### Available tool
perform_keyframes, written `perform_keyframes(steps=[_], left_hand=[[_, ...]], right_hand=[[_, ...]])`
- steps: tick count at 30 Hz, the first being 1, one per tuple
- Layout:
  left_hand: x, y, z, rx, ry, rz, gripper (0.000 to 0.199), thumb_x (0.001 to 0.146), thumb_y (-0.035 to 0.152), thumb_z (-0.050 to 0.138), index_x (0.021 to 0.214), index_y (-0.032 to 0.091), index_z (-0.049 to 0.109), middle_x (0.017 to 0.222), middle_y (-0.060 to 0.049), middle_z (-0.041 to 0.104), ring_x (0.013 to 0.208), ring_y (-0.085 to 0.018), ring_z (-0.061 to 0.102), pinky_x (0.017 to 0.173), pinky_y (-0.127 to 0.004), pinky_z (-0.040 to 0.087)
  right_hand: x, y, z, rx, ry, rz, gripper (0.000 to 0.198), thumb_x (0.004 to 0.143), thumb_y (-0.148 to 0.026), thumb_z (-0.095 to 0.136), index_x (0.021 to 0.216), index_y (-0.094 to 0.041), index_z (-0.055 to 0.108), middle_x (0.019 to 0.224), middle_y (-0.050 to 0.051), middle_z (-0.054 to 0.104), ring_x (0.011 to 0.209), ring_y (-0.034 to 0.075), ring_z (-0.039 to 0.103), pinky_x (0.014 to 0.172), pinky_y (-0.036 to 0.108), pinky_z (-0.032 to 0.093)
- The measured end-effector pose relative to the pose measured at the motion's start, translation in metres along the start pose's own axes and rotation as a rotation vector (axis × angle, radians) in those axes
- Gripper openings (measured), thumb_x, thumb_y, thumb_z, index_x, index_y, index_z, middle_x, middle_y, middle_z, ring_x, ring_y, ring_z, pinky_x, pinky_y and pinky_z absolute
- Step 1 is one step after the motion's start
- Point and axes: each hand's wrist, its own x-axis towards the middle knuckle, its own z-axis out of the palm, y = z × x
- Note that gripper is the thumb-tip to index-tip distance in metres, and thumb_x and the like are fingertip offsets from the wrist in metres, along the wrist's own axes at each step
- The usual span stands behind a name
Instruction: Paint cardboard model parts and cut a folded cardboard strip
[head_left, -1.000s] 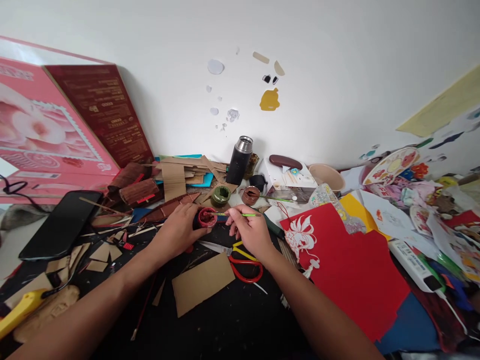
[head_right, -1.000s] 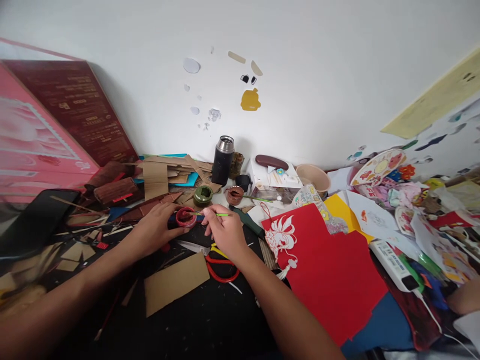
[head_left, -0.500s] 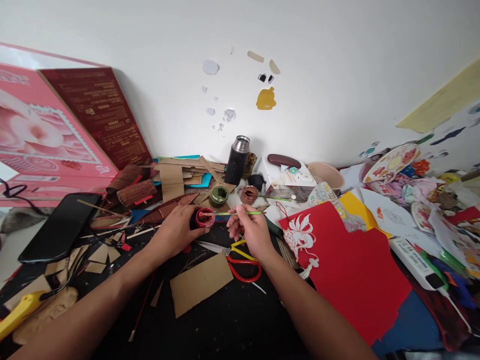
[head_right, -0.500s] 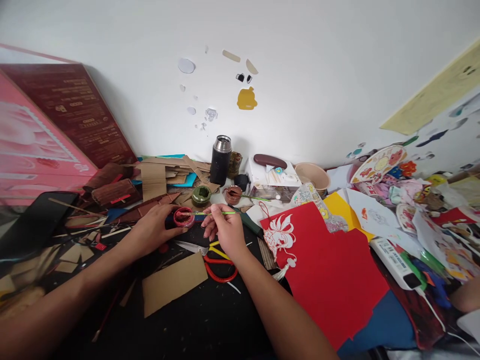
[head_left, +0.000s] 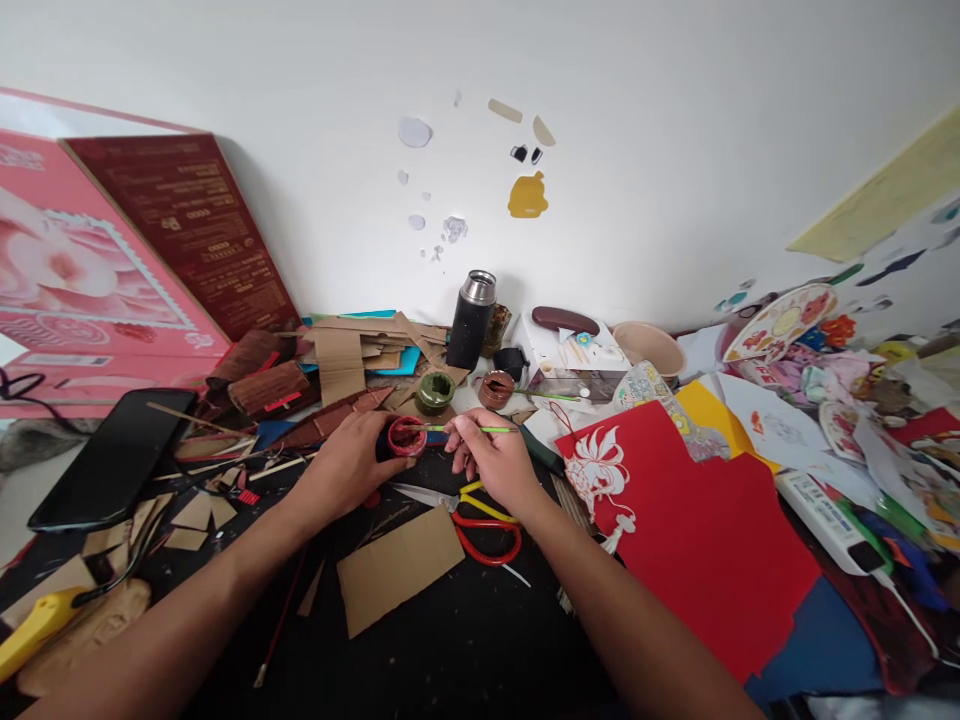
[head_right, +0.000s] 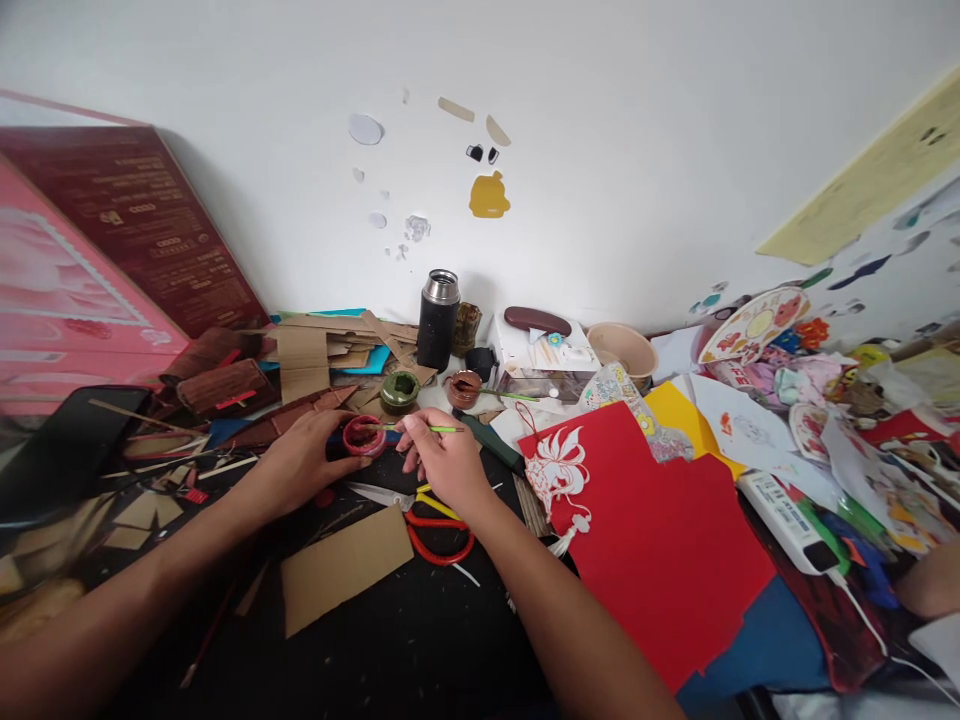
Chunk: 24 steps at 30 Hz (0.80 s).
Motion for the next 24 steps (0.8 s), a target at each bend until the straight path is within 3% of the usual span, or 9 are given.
perform_keyframes(steps=[24], left_hand=[[-0.002, -0.002, 0.002, 0.025, 0.004, 0.029, 0.040, 0.083, 0.046, 0.075, 0.113, 0.021, 0.067, 0.117, -0.016, 0.076, 0.115, -0.038, 0.069, 0.102, -0.051, 0.055]], right_hand=[[0.006, -0.011, 0.000, 0.083, 0.079, 0.018, 0.051, 0.090, -0.070, 0.070, 0.093, -0.019, 0.070, 0.066, -0.002, 0.067, 0.045, 0.011, 0.062, 0.037, 0.017, 0.042]])
